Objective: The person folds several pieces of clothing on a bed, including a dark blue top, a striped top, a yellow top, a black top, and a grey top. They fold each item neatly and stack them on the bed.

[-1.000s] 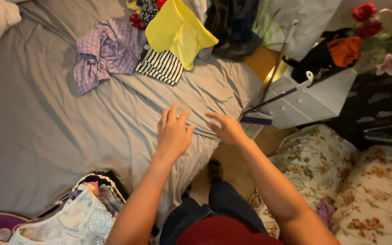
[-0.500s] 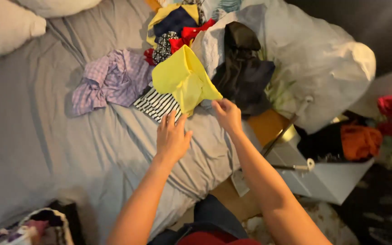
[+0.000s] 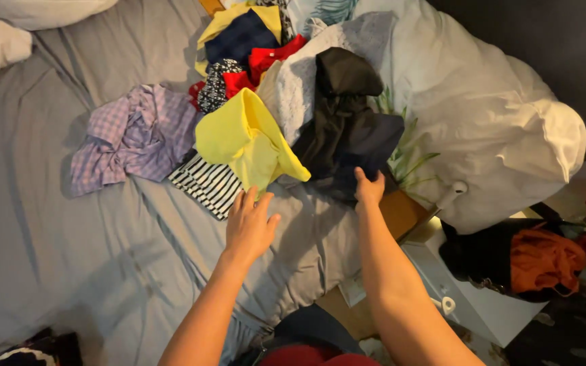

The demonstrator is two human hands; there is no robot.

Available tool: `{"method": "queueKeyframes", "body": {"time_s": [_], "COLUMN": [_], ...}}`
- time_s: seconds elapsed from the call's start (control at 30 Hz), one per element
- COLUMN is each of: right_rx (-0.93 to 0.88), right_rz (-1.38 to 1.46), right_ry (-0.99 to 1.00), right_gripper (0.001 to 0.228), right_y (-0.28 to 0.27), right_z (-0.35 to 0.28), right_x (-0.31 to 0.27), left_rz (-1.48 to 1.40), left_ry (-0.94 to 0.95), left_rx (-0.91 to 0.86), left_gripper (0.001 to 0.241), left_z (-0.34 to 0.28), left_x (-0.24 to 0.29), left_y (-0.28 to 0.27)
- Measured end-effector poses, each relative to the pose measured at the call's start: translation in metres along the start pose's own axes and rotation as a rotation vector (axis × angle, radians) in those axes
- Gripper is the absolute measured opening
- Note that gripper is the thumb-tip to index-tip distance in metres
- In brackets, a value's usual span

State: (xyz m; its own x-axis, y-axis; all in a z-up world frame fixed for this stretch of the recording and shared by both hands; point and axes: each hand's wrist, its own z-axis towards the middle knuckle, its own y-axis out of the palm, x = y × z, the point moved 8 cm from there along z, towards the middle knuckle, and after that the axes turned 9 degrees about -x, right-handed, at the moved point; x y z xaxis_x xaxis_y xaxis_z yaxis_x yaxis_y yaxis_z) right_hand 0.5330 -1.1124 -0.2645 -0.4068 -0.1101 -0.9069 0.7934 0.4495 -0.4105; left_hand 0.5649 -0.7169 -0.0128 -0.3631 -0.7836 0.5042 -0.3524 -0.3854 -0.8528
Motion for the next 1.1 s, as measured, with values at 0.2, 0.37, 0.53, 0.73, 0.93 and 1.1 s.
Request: {"method": "queueKeyframes", "body": {"time_s": [0.2, 0.37, 0.53, 0.73, 0.93, 1.1], "right_rx": [-0.251, -0.436, -0.648, -0.865, -1.267, -1.239], "right_rz": [-0.028, 0.318, 0.643, 0.700, 0.456, 0.278], "right_ry": [-0.003, -0.290, -0.336, -0.123, -0.628, -0.704], "right_gripper": [0.047, 0.032, 0.018, 0.053, 0.122, 0.147], "right_y": [-0.020, -0.039, -0.082, -0.123, -0.147, -0.136], "right_z": [-0.046, -0.095, -0.236, -0.406, -0.521, -0.551], "right_x": [-0.075, -0.178, -0.282, -0.300, -0.292, -0.287], "left_rz": [-0.051, -0.065, -0.188, -0.899, -0.944, -1.242], "left_ry": [0.096, 0.204, 0.337, 0.370, 0.304, 0.215], "left_rx": [-0.048, -0.060, 0.150, 0.064, -0.229, -0.533], "left_gripper": [0.055, 0.070, 0.093, 0.069, 0.060, 0.063], "left_z": [-0.002, -0.024, -0.090, -0.187, -0.266, -0.287], "left_x": [0.016, 0.043, 0.085, 0.031, -0.008, -0.009], "left_y": [0.031, 0.026, -0.043, -0.057, -0.081, -0.085]}}
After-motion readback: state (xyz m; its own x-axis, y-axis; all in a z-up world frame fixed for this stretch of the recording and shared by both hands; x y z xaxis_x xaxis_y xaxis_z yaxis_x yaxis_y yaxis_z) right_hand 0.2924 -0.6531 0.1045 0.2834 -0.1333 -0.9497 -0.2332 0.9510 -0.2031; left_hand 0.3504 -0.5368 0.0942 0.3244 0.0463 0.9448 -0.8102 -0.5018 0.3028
